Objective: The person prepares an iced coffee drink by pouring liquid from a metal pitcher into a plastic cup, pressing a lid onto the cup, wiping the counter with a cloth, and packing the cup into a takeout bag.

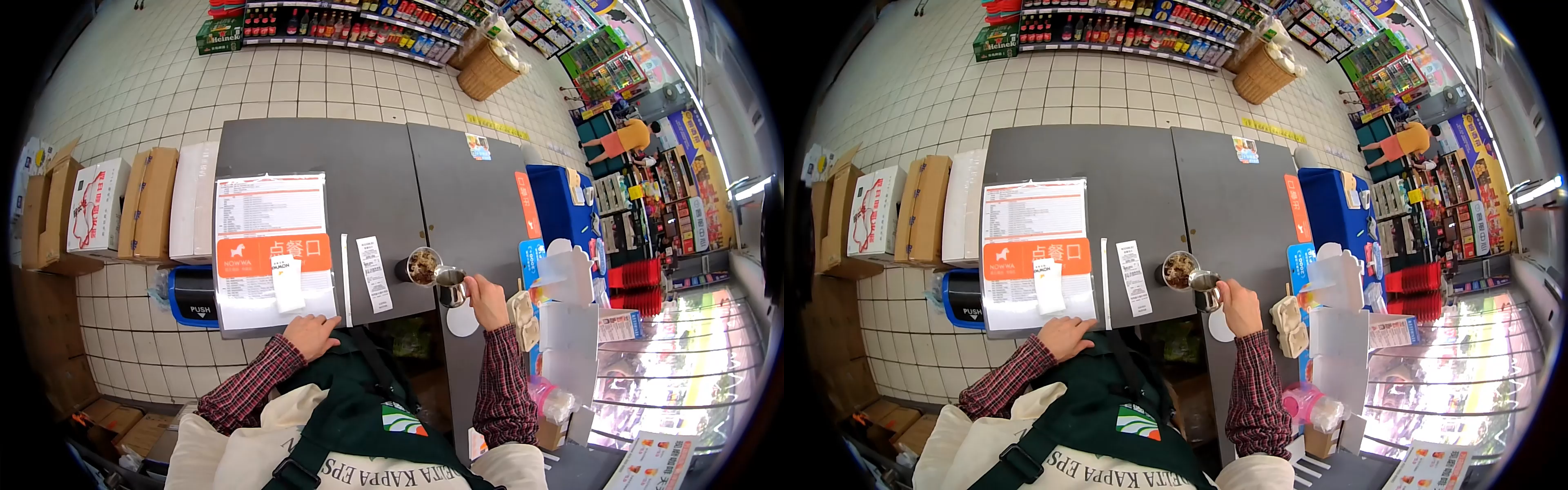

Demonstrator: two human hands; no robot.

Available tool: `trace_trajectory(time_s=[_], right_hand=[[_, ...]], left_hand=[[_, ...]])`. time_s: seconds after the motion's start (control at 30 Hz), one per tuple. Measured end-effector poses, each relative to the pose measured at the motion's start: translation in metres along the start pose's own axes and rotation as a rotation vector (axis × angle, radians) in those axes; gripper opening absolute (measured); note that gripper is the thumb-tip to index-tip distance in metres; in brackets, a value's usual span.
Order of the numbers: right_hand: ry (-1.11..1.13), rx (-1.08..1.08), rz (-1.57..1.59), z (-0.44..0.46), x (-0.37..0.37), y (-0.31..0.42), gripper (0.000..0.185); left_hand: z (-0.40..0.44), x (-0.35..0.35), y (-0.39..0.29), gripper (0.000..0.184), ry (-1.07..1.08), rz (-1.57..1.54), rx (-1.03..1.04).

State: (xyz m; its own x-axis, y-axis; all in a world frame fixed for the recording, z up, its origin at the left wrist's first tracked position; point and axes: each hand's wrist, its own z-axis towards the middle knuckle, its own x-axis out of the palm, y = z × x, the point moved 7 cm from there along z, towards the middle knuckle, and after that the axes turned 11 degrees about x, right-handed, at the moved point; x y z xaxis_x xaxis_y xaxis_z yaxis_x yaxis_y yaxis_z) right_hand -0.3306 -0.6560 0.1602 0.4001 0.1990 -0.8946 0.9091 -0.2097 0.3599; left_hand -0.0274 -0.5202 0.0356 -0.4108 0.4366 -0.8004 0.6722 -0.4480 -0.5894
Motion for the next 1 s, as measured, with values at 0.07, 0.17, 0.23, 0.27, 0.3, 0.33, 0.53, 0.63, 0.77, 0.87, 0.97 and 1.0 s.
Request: trace_trajectory(time_s=[0.07,0.17,0.23,0.27,0.3,0.33,0.53,0.63,0.77,0.87,0.97,1.0], right_hand=[[-0.012,-0.025,0.002,-0.002,-0.004,-0.003,0.037],[-0.038,-0.081,-0.022,-0.004,-0.008,0.000,0.036],[-0.053,-0.117,-0.054,-0.003,-0.008,0.003,0.036],[-0.059,-0.141,-0.102,-0.001,-0.005,0.005,0.037],[-0.066,-0.165,-0.150,0.000,-0.004,0.008,0.039],[-0.067,-0.165,-0.152,0.001,-0.003,0.011,0.039],[-0.067,-0.213,-0.454,0.008,0.010,0.035,0.039],[-0.089,-0.242,-0.542,0.012,0.014,0.040,0.039],[-0.099,-0.264,-0.569,0.013,0.016,0.044,0.038],[-0.102,-0.260,-0.542,0.011,0.012,0.046,0.038],[-0.129,-0.252,-0.464,0.007,0.008,0.036,0.039],[-0.155,-0.252,-0.405,0.006,0.006,0.029,0.040]], left_hand=[[0.001,0.000,0.000,0.050,0.004,-0.006,-0.007],[0.004,0.004,0.000,0.050,0.010,0.004,0.004],[0.006,0.003,-0.001,0.050,0.004,0.016,0.019],[0.007,0.002,-0.002,0.050,0.017,0.017,0.021],[0.008,0.003,-0.003,0.051,0.028,0.017,0.025],[0.008,0.003,-0.003,0.051,0.027,0.016,0.025],[0.004,0.003,-0.005,0.051,0.006,0.027,0.023],[0.001,0.002,-0.006,0.051,-0.014,0.015,0.002],[-0.002,0.002,-0.005,0.049,0.031,-0.017,-0.054],[-0.003,0.003,-0.005,0.049,0.029,-0.017,-0.059],[-0.002,0.003,-0.005,0.049,0.005,-0.003,-0.040],[-0.002,0.002,-0.006,0.050,-0.014,0.007,-0.028]])
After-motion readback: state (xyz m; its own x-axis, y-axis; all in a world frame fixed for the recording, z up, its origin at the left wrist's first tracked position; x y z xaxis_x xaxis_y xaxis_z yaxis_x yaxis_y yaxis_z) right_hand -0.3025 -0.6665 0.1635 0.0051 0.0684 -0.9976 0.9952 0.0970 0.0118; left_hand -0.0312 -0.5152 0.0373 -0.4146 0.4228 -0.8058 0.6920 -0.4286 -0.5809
